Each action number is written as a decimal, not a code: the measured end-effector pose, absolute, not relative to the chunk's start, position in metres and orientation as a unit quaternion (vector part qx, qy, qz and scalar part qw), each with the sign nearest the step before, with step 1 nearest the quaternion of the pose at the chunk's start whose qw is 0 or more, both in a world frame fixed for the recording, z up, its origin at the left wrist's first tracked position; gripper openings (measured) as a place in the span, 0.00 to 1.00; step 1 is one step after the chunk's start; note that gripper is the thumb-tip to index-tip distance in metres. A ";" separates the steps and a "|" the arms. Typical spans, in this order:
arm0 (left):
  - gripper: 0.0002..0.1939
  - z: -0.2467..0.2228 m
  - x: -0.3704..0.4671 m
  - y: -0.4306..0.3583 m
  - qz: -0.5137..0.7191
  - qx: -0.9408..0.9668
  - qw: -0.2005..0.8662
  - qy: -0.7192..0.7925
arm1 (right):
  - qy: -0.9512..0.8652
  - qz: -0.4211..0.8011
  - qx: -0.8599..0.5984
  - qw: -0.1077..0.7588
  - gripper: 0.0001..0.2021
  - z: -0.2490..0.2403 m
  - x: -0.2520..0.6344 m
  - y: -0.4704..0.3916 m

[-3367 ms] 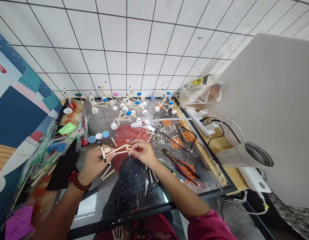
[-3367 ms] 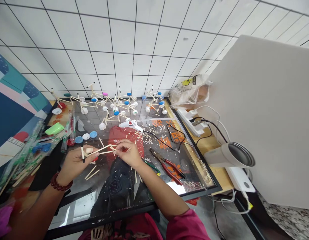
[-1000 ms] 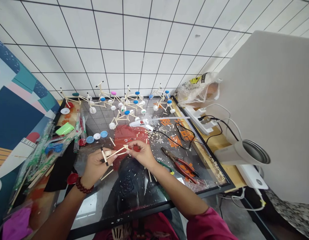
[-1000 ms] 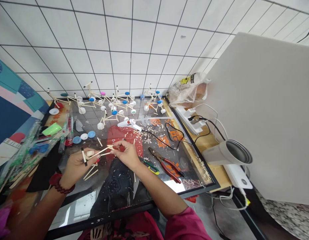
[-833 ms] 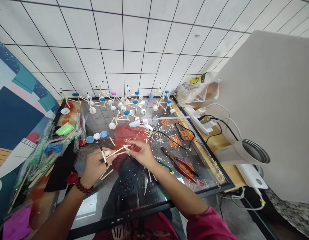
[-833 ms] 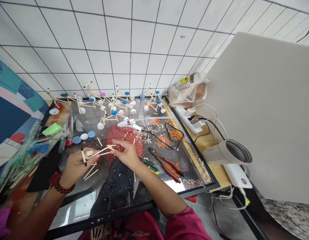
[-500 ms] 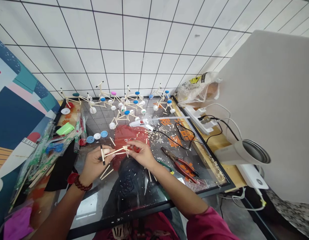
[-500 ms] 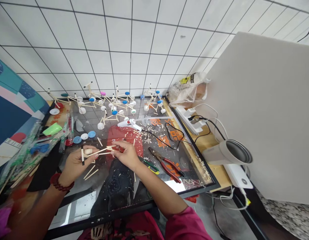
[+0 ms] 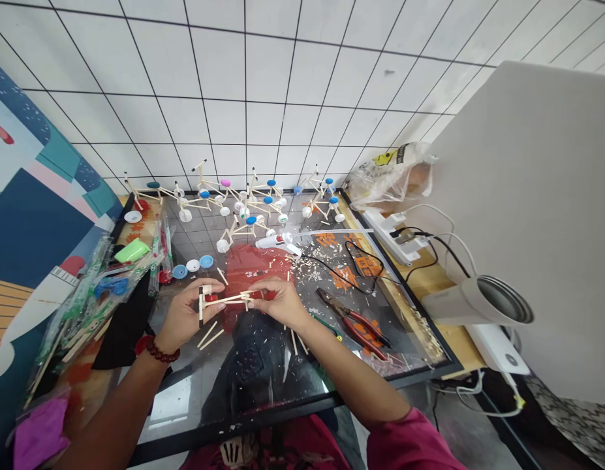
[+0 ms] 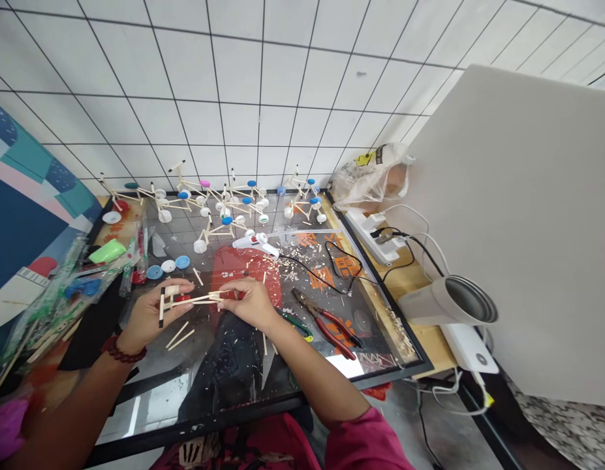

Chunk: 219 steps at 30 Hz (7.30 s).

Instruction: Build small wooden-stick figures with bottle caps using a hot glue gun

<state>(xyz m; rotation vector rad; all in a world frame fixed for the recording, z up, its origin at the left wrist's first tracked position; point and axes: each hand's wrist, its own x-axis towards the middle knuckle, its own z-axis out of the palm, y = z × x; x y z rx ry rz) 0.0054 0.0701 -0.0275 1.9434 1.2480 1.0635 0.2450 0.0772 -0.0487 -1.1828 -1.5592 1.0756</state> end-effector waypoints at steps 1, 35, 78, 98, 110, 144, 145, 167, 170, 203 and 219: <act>0.10 -0.028 0.005 0.070 0.402 0.730 0.300 0.464 | -0.630 0.437 -0.478 0.428 0.13 -0.048 0.245 0.077; 0.46 -0.031 -0.023 0.080 0.335 0.676 0.494 0.432 | -0.584 0.462 -0.490 0.453 0.11 -0.055 0.243 0.078; 0.24 -0.028 -0.009 0.076 0.356 0.702 0.396 0.473 | -0.649 0.344 -0.501 0.458 0.09 -0.044 0.254 0.081; 0.25 -0.035 -0.010 0.075 0.352 0.687 0.431 0.468 | -0.677 0.348 -0.436 0.480 0.02 -0.045 0.254 0.079; 0.23 -0.034 -0.011 0.076 0.350 0.700 0.429 0.451 | -0.704 0.333 -0.432 0.455 0.03 -0.046 0.254 0.077; 0.29 -0.027 -0.009 0.076 0.305 0.730 0.381 0.478 | -0.666 0.335 -0.495 0.446 0.14 -0.049 0.249 0.076; 0.28 -0.027 -0.009 0.076 0.306 0.728 0.382 0.480 | -0.668 0.328 -0.500 0.442 0.14 -0.049 0.249 0.076; 0.32 -0.047 -0.011 0.080 0.353 0.678 0.355 0.537 | -0.716 0.293 -0.478 0.416 0.22 -0.043 0.243 0.068; 0.32 -0.047 -0.007 0.078 0.362 0.681 0.342 0.537 | -0.727 0.287 -0.475 0.405 0.25 -0.043 0.244 0.066; 0.37 -0.023 -0.027 0.079 0.328 0.697 0.387 0.506 | -0.620 0.408 -0.491 0.455 0.14 -0.049 0.261 0.089; 0.38 -0.022 -0.024 0.078 0.311 0.678 0.415 0.520 | -0.683 0.456 -0.465 0.331 0.11 -0.016 0.235 0.120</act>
